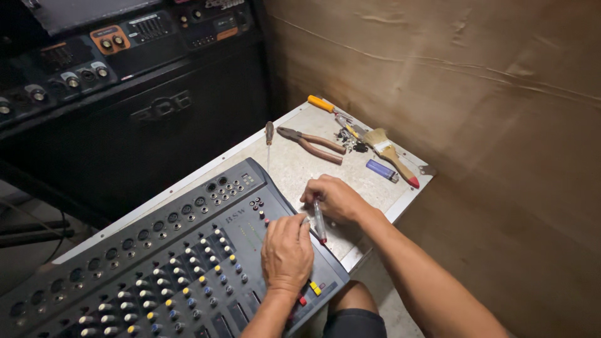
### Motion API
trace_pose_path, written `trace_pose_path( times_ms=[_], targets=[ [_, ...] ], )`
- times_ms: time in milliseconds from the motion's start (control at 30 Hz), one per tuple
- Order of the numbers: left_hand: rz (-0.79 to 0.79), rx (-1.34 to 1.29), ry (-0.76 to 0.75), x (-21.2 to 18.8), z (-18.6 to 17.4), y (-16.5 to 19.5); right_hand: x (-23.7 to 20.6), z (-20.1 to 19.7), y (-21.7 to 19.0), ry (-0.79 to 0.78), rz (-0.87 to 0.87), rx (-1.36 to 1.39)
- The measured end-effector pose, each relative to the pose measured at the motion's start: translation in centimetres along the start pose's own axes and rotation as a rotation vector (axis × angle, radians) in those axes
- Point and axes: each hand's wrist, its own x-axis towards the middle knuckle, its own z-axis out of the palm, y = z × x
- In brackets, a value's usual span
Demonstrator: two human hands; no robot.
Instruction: The person removes knobs from an audio mixing console and reattaches them, working with a small screwdriver-like tool. Loose knobs lie on the workbench beside the console, and the person repeatedly picks up a knob, fits it onto a rotary control or fader, and presses or tightens it in place.
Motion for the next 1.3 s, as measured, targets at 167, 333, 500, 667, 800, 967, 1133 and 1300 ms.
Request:
trace_pose_path(
  times_ms=[167, 333, 500, 667, 800, 967, 1133, 1300],
  targets=[
    [-0.013, 0.006, -0.017, 0.1, -0.1, 0.0, 1.5, 0.2, 0.7, -0.161, 0.087, -0.160],
    [0.010, 0.002, -0.008, 0.1, -0.2, -0.1, -0.3, 0.3, 1.5, 0.068, -0.088, -0.133],
    [0.009, 0.027, -0.014, -0.1, -0.1, 0.0, -4.3, -0.7, 1.7, 0.361, 0.260, 0.133],
    [0.023, 0.057, -0.023, -0.1, 0.1, 0.1, -7.2, -1.2, 1.7, 0.408, 0.388, 0.041],
    [0.040, 0.067, -0.041, 0.0, 0.1, 0.3, -7.6, -1.2, 2.1, 0.365, 0.260, -0.087],
    [0.035, 0.056, -0.039, -0.1, -0.1, 0.4, -7.4, -1.3, 1.9, 0.377, 0.232, -0.097],
    [0.056, 0.023, -0.026, -0.1, -0.2, 0.2, -8.3, -1.4, 0.2, 0.481, 0.362, -0.106],
    [0.089, 0.015, -0.022, -0.3, 0.0, -0.1, -9.0, -0.2, -1.3, 0.504, 0.231, 0.180]
  ],
)
